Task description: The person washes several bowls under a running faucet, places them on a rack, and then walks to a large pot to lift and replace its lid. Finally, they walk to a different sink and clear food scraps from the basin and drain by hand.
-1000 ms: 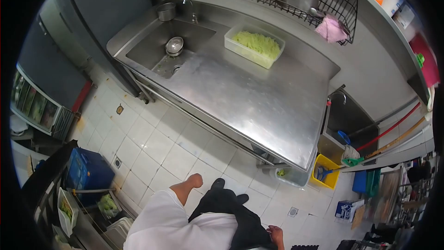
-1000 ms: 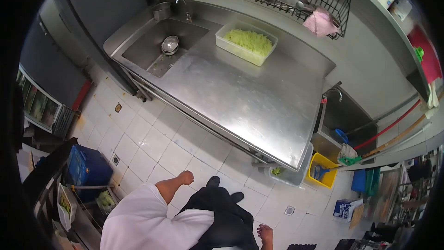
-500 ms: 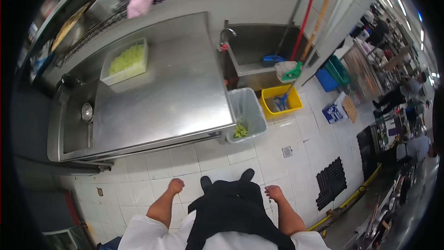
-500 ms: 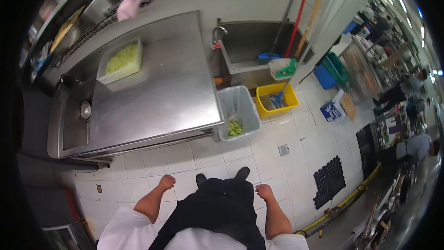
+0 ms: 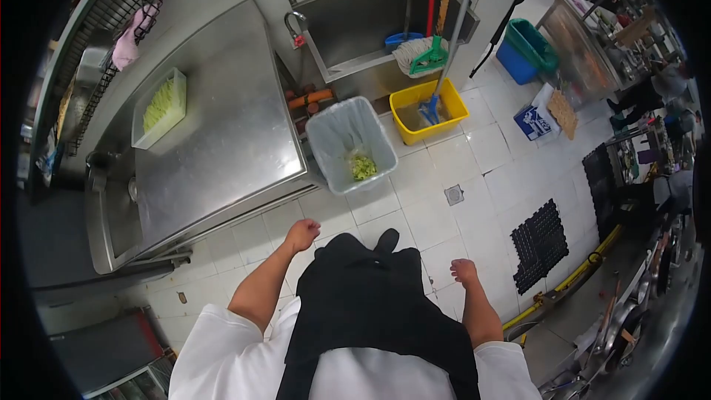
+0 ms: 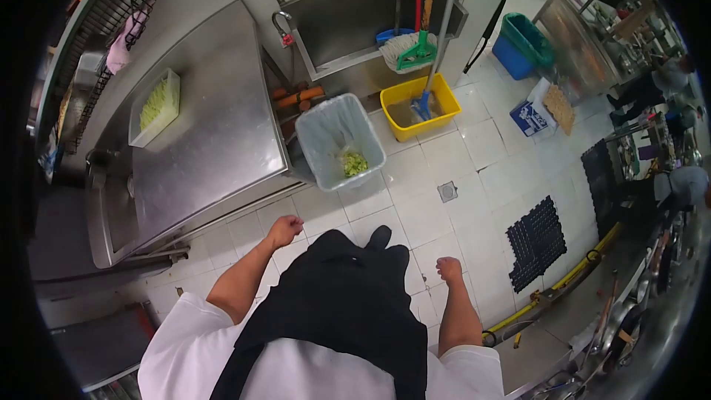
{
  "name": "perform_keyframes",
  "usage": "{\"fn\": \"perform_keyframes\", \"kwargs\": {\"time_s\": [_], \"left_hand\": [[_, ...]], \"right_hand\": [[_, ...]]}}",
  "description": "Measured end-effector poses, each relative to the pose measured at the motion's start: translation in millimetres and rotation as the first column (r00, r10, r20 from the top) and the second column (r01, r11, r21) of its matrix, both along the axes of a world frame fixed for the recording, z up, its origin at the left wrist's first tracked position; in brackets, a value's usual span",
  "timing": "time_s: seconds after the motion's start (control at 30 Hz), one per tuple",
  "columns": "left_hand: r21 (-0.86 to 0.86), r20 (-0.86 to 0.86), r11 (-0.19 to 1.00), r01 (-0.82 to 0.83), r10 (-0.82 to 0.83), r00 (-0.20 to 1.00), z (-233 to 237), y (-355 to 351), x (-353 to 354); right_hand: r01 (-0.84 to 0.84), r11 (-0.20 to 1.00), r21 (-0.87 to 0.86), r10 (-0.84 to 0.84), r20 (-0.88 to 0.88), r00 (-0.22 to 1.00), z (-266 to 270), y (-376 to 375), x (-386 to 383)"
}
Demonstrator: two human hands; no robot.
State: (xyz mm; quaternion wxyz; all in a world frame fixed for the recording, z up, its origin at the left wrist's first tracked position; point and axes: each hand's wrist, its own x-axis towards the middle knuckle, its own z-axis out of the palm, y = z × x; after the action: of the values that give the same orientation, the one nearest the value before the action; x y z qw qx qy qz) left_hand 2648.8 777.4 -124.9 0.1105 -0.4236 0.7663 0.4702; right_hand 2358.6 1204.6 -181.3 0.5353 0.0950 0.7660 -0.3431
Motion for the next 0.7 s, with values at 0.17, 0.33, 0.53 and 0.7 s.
{"fn": "perform_keyframes", "kwargs": {"time_s": [0.17, 0.33, 0.53, 0.7], "left_hand": [[-0.025, -0.008, 0.999, 0.036, -0.037, 0.999, 21, 11, -40], [0.007, 0.132, 1.000, 0.011, -0.012, 0.991, -15, 7, -16], [-0.096, 0.389, 0.506, 0.857, -0.774, 0.500, -111, 2, 40], [0.060, 0.274, 0.444, 0.894, -0.868, 0.413, -121, -8, -60]], "right_hand": [[0.062, 0.998, 0.003, -0.061, -0.020, 0.998, 0, 6, -5], [-0.093, 0.994, 0.049, 0.093, 0.012, 0.996, 4, -2, -1], [0.068, 0.994, 0.081, -0.071, 0.039, 0.997, 21, -5, -26], [0.142, 0.981, 0.129, -0.131, -0.086, 0.988, 67, 13, -77]]}}
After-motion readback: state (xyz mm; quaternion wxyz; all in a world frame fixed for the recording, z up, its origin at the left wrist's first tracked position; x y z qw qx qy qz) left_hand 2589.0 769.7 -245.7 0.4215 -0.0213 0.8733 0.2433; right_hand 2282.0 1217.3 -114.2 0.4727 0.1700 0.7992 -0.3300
